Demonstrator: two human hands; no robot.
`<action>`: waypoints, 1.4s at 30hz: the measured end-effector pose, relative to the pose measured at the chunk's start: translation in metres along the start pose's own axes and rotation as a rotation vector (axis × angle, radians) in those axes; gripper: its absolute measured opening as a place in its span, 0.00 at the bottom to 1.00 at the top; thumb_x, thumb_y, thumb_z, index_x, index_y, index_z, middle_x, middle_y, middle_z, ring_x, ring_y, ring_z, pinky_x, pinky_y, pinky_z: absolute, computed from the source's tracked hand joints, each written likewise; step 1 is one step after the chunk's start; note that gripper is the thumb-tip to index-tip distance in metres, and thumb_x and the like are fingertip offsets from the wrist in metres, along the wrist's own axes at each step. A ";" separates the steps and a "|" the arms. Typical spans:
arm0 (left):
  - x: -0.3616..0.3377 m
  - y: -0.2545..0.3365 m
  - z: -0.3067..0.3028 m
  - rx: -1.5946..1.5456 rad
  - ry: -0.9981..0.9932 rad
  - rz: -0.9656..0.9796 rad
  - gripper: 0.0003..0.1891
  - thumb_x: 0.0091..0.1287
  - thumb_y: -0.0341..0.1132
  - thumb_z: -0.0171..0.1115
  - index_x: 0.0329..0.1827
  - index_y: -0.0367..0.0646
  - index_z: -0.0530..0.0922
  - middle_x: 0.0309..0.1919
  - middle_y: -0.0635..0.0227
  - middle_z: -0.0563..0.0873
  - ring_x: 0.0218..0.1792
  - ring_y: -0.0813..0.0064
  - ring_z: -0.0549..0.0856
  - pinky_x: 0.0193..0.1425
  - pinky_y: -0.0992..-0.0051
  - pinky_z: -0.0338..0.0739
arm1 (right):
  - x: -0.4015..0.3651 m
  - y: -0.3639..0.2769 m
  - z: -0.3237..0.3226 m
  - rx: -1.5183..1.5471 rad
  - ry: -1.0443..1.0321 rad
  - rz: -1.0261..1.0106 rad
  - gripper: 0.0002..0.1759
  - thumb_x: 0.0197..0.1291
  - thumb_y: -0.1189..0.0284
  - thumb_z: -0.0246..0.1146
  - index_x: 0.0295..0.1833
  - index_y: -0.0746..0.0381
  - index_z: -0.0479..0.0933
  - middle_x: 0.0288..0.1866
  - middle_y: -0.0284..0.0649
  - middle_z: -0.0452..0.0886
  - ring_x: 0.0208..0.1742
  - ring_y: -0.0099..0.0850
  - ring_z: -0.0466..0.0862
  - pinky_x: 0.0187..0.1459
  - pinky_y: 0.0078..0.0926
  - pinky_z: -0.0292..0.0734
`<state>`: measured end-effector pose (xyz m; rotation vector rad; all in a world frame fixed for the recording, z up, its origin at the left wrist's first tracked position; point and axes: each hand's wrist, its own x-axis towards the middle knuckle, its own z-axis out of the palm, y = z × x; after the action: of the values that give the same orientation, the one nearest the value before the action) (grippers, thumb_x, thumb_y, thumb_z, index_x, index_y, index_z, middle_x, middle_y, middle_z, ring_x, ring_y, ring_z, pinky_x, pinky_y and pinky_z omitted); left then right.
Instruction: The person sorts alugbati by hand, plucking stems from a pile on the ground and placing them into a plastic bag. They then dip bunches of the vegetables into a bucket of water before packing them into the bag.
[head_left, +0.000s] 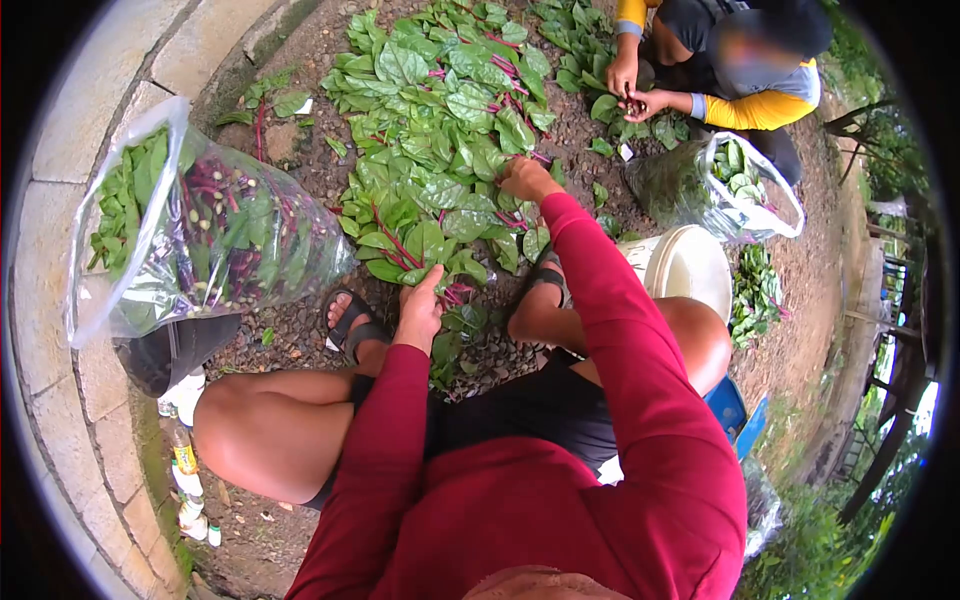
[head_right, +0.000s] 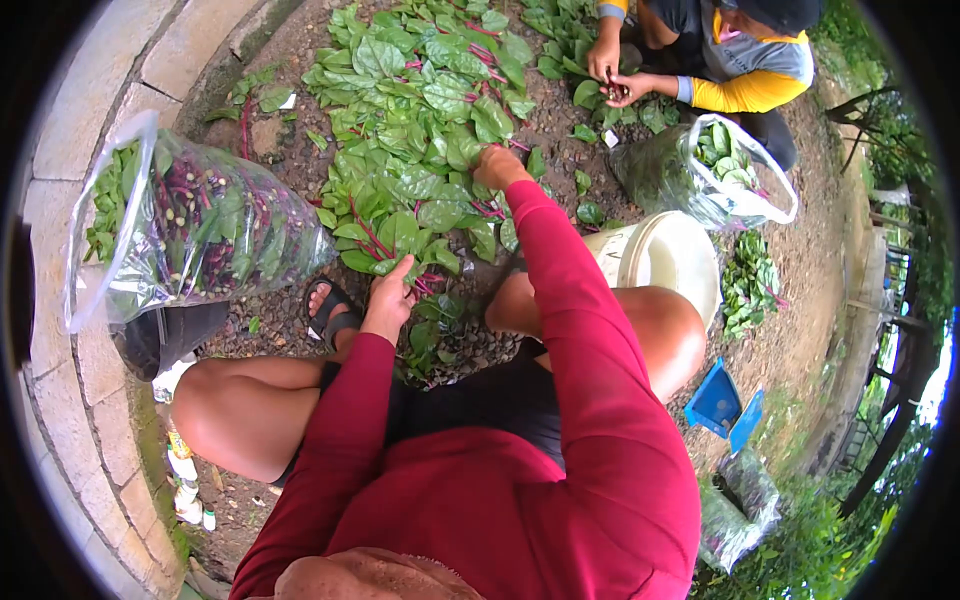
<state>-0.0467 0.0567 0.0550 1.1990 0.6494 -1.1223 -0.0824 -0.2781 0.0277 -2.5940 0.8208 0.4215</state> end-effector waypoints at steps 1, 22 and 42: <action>0.000 0.000 0.000 0.009 0.003 -0.008 0.17 0.64 0.35 0.76 0.54 0.51 0.80 0.39 0.75 0.86 0.28 0.79 0.83 0.20 0.78 0.68 | -0.004 -0.008 -0.004 0.073 -0.030 0.051 0.19 0.51 0.57 0.70 0.43 0.58 0.88 0.43 0.48 0.88 0.46 0.43 0.88 0.50 0.38 0.82; 0.018 -0.018 -0.028 -0.022 -0.189 -0.082 0.23 0.66 0.49 0.73 0.58 0.52 0.77 0.50 0.72 0.84 0.48 0.69 0.83 0.58 0.56 0.72 | -0.157 -0.134 -0.020 1.563 -0.087 0.235 0.09 0.66 0.66 0.71 0.48 0.56 0.83 0.38 0.28 0.89 0.31 0.16 0.83 0.29 0.17 0.73; -0.001 -0.016 -0.016 -0.042 0.018 -0.004 0.22 0.58 0.48 0.79 0.49 0.46 0.85 0.37 0.69 0.82 0.32 0.71 0.82 0.33 0.66 0.77 | -0.167 -0.129 0.003 0.965 -0.602 0.275 0.14 0.60 0.64 0.72 0.49 0.58 0.85 0.41 0.30 0.88 0.36 0.24 0.86 0.36 0.25 0.83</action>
<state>-0.0589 0.0730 0.0450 1.1736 0.6862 -1.0969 -0.1365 -0.0987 0.1251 -1.3700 0.8585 0.6367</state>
